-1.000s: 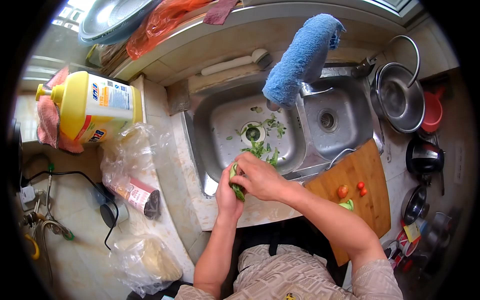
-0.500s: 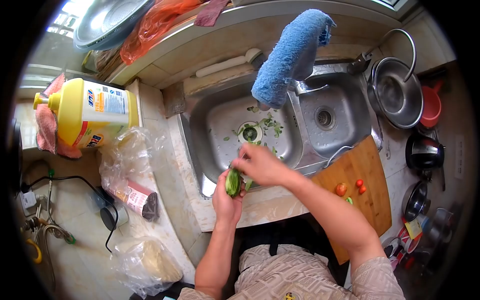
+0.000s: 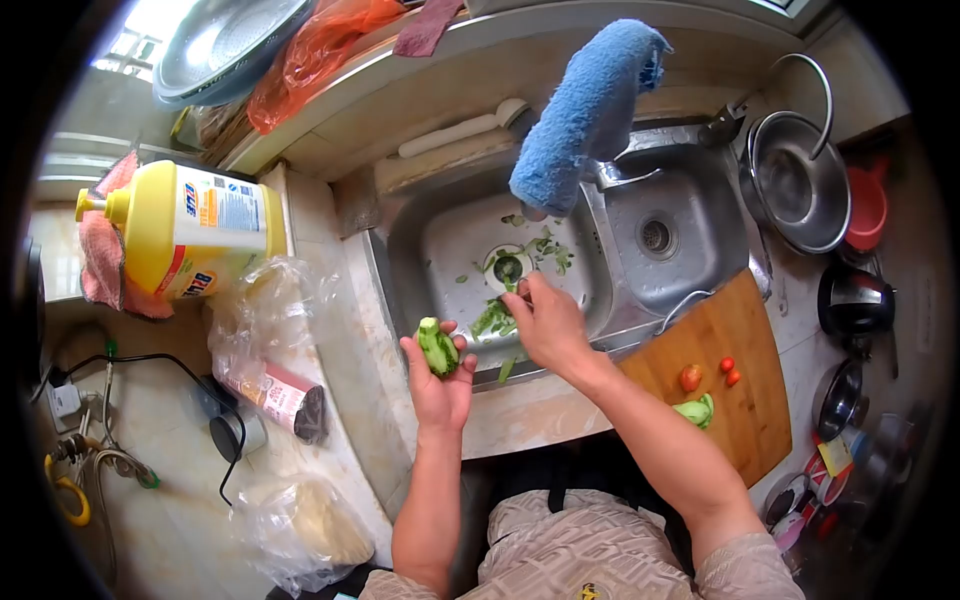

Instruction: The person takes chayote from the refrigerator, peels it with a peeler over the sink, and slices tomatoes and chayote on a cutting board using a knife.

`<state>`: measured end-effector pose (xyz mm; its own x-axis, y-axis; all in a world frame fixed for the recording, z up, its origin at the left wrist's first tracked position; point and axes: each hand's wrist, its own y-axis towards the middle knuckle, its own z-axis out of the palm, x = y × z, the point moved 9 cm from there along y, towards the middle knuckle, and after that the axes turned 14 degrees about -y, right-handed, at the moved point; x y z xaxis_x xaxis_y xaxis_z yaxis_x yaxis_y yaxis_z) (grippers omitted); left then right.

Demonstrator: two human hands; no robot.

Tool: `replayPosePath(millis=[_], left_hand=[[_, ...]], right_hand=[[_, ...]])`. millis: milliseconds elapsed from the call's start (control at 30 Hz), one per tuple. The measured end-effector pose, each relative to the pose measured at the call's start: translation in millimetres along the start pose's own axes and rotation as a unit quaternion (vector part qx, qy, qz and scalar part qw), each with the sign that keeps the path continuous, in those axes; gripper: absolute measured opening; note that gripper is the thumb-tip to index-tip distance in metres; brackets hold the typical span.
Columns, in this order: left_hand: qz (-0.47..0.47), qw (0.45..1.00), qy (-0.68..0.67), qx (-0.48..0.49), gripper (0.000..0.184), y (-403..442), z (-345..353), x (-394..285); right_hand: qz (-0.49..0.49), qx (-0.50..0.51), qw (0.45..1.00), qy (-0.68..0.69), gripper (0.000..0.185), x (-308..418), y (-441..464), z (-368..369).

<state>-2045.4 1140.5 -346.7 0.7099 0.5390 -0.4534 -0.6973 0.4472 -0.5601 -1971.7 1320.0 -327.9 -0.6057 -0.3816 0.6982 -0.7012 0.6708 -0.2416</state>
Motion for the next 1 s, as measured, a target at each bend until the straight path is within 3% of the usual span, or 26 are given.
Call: replayPosePath(millis=[100,167,233,333,433,533,733,767,833,933,1000], left_hand=[[-0.023,0.999,0.014,0.018,0.031,4,4,-3],[-0.038,0.992,0.101,0.067,0.032,6,7,0],[-0.032,0.976,0.207,0.053,0.025,3,19,5],[-0.018,0.929,0.361,0.078,0.016,11,10,14],[-0.006,0.934,0.351,0.068,0.018,5,9,19],[0.014,0.934,0.356,0.04,0.019,0,22,15],[0.002,0.878,0.462,0.127,0.018,2,36,24],[-0.003,0.879,0.455,0.144,0.019,1,38,24],[-0.011,0.881,0.439,0.177,0.02,-2,40,24],[-0.005,0.885,0.438,0.157,0.024,-1,30,15],[-0.006,0.824,0.551,0.128,0.032,11,23,12]], right_hand=[[0.023,0.077,0.99,0.112,0.025,10,-1,5],[-0.021,0.074,0.993,0.09,0.024,26,-4,-6],[-0.073,0.074,0.994,0.043,0.023,42,-11,-15],[-0.149,-0.016,0.988,-0.042,0.02,50,-22,-22],[-0.209,-0.084,0.965,-0.134,0.019,55,-27,-27],[-0.15,-0.058,0.985,-0.058,0.019,43,-26,-27],[-0.129,-0.008,0.991,0.015,0.022,32,-28,-21],[-0.056,0.037,0.993,0.098,0.023,17,-26,-14],[0.092,0.127,0.953,0.258,0.025,-7,-26,4],[0.246,0.135,0.861,0.424,0.025,-47,-25,10],[0.208,0.26,0.796,0.505,0.023,-44,-21,17]])
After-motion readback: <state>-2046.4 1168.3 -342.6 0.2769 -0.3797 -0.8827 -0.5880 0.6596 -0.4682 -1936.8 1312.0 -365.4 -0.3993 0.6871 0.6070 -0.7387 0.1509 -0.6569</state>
